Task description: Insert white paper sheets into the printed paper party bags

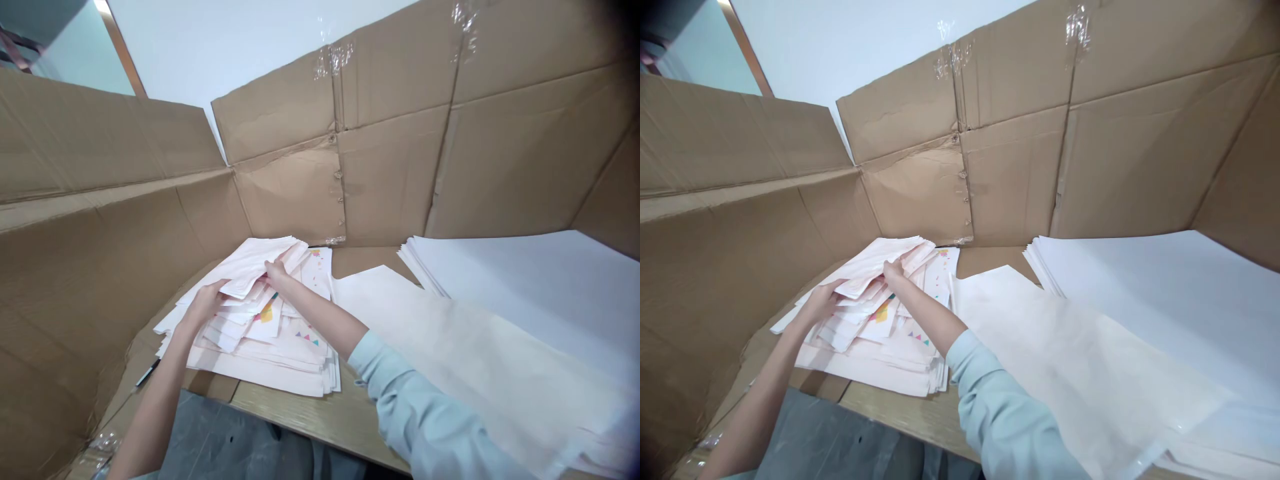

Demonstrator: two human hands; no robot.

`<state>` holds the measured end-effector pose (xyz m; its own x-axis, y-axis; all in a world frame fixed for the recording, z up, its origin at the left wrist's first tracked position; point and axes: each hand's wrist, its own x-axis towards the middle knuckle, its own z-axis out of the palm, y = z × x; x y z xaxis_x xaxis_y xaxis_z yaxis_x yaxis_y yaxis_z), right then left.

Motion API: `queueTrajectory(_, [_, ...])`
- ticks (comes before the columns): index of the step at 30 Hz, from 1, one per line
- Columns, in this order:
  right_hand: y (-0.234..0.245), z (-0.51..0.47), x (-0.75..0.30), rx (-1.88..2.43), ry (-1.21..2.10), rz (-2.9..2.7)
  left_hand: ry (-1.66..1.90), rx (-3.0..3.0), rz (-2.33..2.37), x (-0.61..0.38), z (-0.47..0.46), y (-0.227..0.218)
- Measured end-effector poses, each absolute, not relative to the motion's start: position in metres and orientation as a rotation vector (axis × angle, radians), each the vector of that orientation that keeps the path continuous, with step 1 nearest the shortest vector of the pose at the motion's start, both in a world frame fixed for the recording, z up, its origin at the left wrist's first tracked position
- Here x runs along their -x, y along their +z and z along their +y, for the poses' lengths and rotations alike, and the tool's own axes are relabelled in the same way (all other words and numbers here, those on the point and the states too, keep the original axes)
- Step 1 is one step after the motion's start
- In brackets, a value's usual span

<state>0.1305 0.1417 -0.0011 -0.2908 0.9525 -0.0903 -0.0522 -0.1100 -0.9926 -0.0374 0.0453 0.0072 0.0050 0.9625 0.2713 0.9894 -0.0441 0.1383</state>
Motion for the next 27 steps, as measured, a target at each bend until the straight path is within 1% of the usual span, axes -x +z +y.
queueTrajectory(2, [0.003, 0.141, -0.149, 1.046, 1.641, -1.392, -0.280, 2.115, -2.210, 0.043, 0.047, 0.011])
queueTrajectory(4, [0.011, 0.143, -0.183, 1.056, 1.675, -1.460, -0.170, 2.109, -2.295, 0.048, 0.048, 0.015])
queueTrajectory(7, [0.029, 0.145, -0.261, 1.052, 1.537, -1.627, -0.037, 2.133, -2.377, 0.043, 0.048, 0.025])
queueTrajectory(9, [0.038, 0.139, -0.325, 1.117, 1.382, -1.765, 0.024, 2.192, -2.295, 0.026, 0.045, 0.033])
queueTrajectory(11, [0.038, 0.125, -0.390, 1.398, 0.878, -2.092, 0.011, 2.323, -2.112, -0.009, 0.039, 0.040])
queueTrajectory(12, [0.035, 0.114, -0.420, 1.625, 0.653, -2.191, 0.003, 2.429, -2.010, -0.033, 0.034, 0.043])
queueTrajectory(13, [0.029, 0.102, -0.448, 1.872, 0.472, -2.237, -0.016, 2.573, -1.883, -0.061, 0.027, 0.043])
queueTrajectory(14, [0.021, 0.089, -0.472, 2.069, 0.407, -2.199, -0.026, 2.711, -1.757, -0.092, 0.017, 0.042])
queueTrajectory(16, [0.003, 0.062, -0.513, 2.358, 0.371, -2.086, 0.005, 2.957, -1.587, -0.159, -0.007, 0.032])
queueTrajectory(18, [-0.012, 0.038, -0.541, 2.492, 0.363, -1.978, 0.144, 3.168, -1.459, -0.222, -0.034, 0.015])
queueTrajectory(20, [-0.019, 0.018, -0.560, 2.444, 0.451, -1.939, 0.312, 3.256, -1.391, -0.274, -0.059, -0.005])
queueTrajectory(23, [-0.022, -0.004, -0.575, 2.185, 0.743, -1.920, 0.301, 3.193, -1.376, -0.328, -0.082, -0.035])
queueTrajectory(24, [-0.023, -0.009, -0.577, 2.131, 0.785, -1.900, 0.286, 3.152, -1.365, -0.339, -0.085, -0.043])
queueTrajectory(27, [-0.028, -0.017, -0.576, 2.119, 0.664, -1.846, 0.249, 3.044, -1.283, -0.357, -0.081, -0.060])
